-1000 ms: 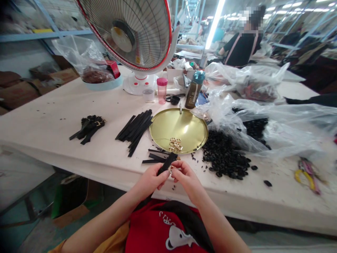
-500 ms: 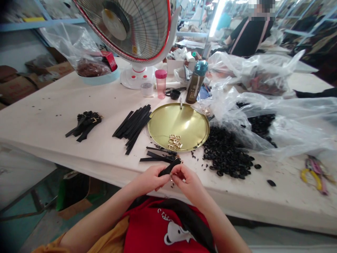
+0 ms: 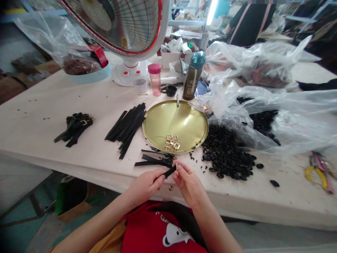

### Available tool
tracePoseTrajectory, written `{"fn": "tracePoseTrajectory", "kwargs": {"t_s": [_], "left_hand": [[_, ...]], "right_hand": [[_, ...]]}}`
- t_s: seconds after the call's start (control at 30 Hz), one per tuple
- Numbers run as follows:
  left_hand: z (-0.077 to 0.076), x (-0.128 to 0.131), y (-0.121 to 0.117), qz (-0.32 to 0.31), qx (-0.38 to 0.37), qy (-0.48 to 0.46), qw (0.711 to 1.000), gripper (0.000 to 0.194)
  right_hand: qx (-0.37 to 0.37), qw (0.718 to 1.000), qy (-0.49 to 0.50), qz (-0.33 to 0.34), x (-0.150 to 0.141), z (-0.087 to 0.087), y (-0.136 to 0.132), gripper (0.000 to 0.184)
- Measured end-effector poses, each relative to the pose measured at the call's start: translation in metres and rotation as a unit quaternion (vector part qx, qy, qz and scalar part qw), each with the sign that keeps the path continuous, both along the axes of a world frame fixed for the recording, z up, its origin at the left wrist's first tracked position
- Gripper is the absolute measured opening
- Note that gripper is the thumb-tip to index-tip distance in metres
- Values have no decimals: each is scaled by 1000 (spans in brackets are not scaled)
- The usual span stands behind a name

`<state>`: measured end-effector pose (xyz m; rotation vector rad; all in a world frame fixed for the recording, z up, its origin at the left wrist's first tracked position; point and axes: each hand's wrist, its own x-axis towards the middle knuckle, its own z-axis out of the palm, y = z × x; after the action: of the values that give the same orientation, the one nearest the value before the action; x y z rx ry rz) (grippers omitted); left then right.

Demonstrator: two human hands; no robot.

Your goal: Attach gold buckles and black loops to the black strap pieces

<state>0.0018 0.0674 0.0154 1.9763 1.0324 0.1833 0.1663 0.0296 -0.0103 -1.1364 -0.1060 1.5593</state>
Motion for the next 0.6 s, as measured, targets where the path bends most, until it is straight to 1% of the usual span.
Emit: {"fn": "tracePoseTrajectory", "kwargs": {"t_s": [0.1, 0.17, 0.2, 0.27, 0.37, 0.43, 0.5, 0.6], "left_hand": [[-4, 2, 2, -29, 56, 34, 997, 27], [-4, 4, 3, -26, 52, 20, 998, 26], [-4, 5, 2, -11, 35, 0, 999, 25], [-2, 9, 1, 35, -25, -55, 998, 20], [1, 12, -2, 93, -143, -125, 977, 14], [1, 12, -3, 100, -204, -155, 961, 15], [0, 11, -5, 98, -242, -169, 950, 18], [-5, 10, -9, 102, -281, -174, 938, 19]], "right_hand": [[-13, 1000, 15, 9, -4, -2, -2, 33], [-7, 1000, 2, 22, -10, -4, -4, 30], [4, 999, -16, 29, -14, -6, -5, 28], [35, 996, -73, 41, -21, -9, -8, 24], [77, 979, -179, 53, -28, -12, -14, 18], [86, 968, -228, 59, -27, -11, -18, 17], [86, 966, -232, 67, -25, -10, -19, 17], [73, 981, -162, 79, -23, -8, -20, 18]]}}
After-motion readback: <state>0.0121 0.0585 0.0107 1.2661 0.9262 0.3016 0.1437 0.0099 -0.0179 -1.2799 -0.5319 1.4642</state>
